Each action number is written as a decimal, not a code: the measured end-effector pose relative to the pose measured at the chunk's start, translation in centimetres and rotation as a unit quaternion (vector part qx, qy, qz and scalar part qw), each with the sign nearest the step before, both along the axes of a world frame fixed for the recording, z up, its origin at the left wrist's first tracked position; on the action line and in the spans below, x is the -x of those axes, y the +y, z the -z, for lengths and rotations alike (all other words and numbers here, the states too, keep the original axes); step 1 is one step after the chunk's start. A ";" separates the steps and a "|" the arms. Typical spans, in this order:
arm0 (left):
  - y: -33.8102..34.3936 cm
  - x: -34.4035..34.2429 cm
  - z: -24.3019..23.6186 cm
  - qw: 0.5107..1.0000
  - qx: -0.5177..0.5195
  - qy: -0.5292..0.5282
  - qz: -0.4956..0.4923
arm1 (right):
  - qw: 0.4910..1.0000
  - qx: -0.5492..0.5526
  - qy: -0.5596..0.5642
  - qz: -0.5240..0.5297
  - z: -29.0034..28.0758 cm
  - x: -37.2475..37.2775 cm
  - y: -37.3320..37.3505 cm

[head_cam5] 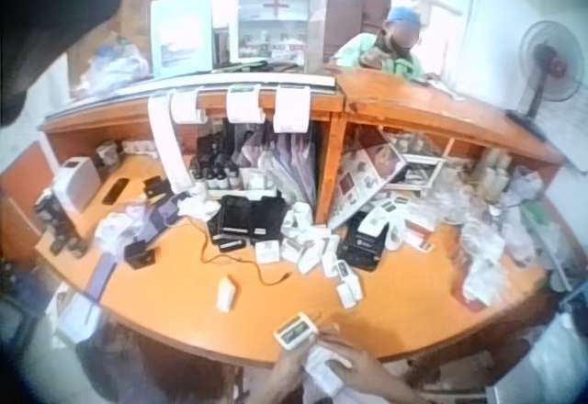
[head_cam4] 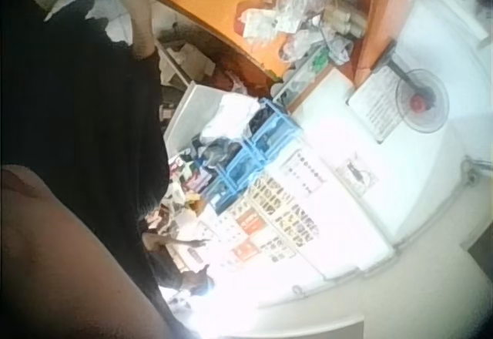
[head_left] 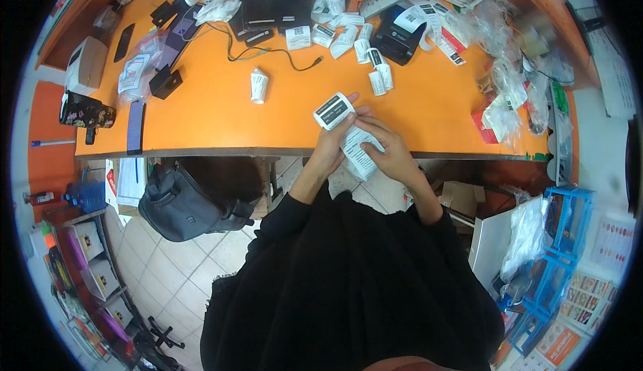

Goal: The person uses a tablet at a counter, moves to a food warmer to organize receipts, and then sorts and hands a long receipt to a customer at the counter.

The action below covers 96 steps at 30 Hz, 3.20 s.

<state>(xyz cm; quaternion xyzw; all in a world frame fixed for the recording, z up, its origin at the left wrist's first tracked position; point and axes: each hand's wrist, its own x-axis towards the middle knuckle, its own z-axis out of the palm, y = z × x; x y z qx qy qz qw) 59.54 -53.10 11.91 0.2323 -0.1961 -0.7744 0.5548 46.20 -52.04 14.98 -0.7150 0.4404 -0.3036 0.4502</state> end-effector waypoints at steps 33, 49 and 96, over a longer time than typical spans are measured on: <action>-10.5 -1.2 0.8 0.973 0.045 -0.207 -0.091 | 0.957 -0.087 -0.205 0.188 -0.8 -3.5 -14.8; -9.4 1.0 -1.6 0.885 0.135 -0.429 -0.122 | 0.978 0.005 -0.189 0.091 -1.4 1.9 -13.9; -4.5 0.3 2.7 0.986 -0.131 0.058 -0.084 | 0.996 0.018 0.049 0.068 -1.0 -3.0 -8.4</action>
